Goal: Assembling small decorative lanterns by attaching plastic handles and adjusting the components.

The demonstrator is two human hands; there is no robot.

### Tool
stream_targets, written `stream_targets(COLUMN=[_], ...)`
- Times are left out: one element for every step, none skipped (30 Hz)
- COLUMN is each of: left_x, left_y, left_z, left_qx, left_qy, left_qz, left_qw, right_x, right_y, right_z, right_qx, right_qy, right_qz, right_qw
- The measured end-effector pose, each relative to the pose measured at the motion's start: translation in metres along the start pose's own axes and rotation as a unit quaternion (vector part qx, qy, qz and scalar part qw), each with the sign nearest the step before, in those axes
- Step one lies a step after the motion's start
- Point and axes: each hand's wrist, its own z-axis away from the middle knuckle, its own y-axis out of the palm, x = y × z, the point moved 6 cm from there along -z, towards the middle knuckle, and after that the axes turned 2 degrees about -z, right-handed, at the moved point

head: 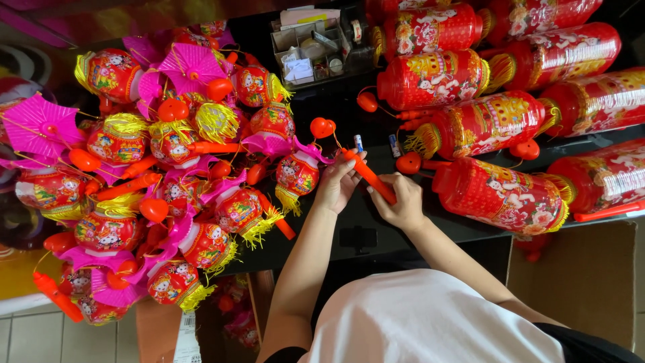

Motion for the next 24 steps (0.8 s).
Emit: stream_targets(left_x=[0.0,-0.001,-0.001,-0.001,-0.001,-0.001,-0.001,-0.001,-0.001,-0.001,-0.001,-0.001,-0.001,-0.002,-0.003,-0.002,0.0,0.0,0.001,0.0,-0.001,-0.002,-0.002,-0.002], left_y=[-0.001,-0.001,0.0,0.0,0.001,0.001,0.001,0.002,0.002,0.002,0.001,0.001,0.0,0.002,0.003,0.003,0.001,0.001,0.0,0.001,0.002,0.004,0.004,0.004], left_z=[0.0,0.0,-0.001,-0.001,0.0,0.001,0.002,0.001,0.001,0.001,0.001,0.001,0.0,-0.001,-0.002,0.001,0.001,0.0,-0.001,-0.001,-0.001,0.0,0.0,0.0], left_qx=[-0.001,-0.001,0.0,0.0,0.001,-0.001,-0.002,-0.002,-0.002,-0.003,-0.003,-0.002,-0.001,0.001,0.0,-0.004,-0.004,-0.004,-0.004,-0.004,-0.003,-0.002,-0.003,-0.006], left_qy=[0.002,0.003,-0.002,-0.008,-0.007,-0.009,-0.011,-0.01,-0.011,-0.011,-0.01,-0.009,-0.007,-0.006,-0.006,-0.007,-0.008,-0.008,-0.007,-0.008,-0.005,-0.003,-0.004,-0.002], left_qz=[0.007,0.007,0.007,0.007,0.007,0.003,-0.001,-0.001,-0.001,0.0,0.0,0.0,0.001,0.0,-0.004,-0.007,-0.007,-0.006,-0.005,-0.004,-0.005,-0.005,-0.004,-0.003], left_qw=[1.0,1.0,1.0,1.0,1.0,1.0,1.0,1.0,1.0,1.0,1.0,1.0,1.0,1.0,1.0,1.0,1.0,1.0,1.0,1.0,1.0,1.0,1.0,1.0], right_x=[-0.002,-0.004,-0.006,-0.007,-0.014,-0.022,-0.03,-0.028,-0.026,-0.024,-0.019,-0.014,-0.008,-0.01,-0.011,-0.011,-0.011,-0.011,-0.011,-0.011,-0.011,-0.01,-0.009,-0.007], right_y=[0.0,0.001,0.001,0.001,0.001,0.004,0.006,0.005,0.004,0.005,0.004,0.003,0.001,0.002,0.002,0.001,0.002,0.002,0.003,0.002,0.002,0.002,0.002,0.003], right_z=[0.002,0.004,0.005,0.007,0.012,0.017,0.023,0.021,0.019,0.017,0.014,0.01,0.006,0.005,0.004,0.007,0.008,0.007,0.006,0.006,0.005,0.004,0.004,0.003], right_qx=[-0.007,-0.007,-0.007,-0.007,-0.007,0.007,0.02,0.02,0.026,0.033,0.033,0.02,0.007,0.006,-0.007,-0.017,-0.017,-0.02,-0.023,-0.022,-0.018,-0.014,-0.013,-0.009], right_qy=[-0.003,-0.004,-0.004,-0.003,-0.003,0.011,0.026,0.025,0.033,0.042,0.041,0.04,0.039,0.037,0.028,0.021,0.023,0.019,0.015,0.016,0.008,0.001,0.001,-0.002], right_qz=[0.005,0.005,0.019,0.034,0.034,0.047,0.059,0.059,0.046,0.032,0.031,0.025,0.02,0.02,0.024,0.027,0.027,0.029,0.03,0.03,0.042,0.054,0.055,0.064], right_qw=[1.0,1.0,1.0,0.999,0.999,0.999,0.998,0.998,0.998,0.998,0.998,0.999,0.999,0.999,0.999,0.999,0.999,0.999,0.999,0.999,0.999,0.998,0.998,0.998])
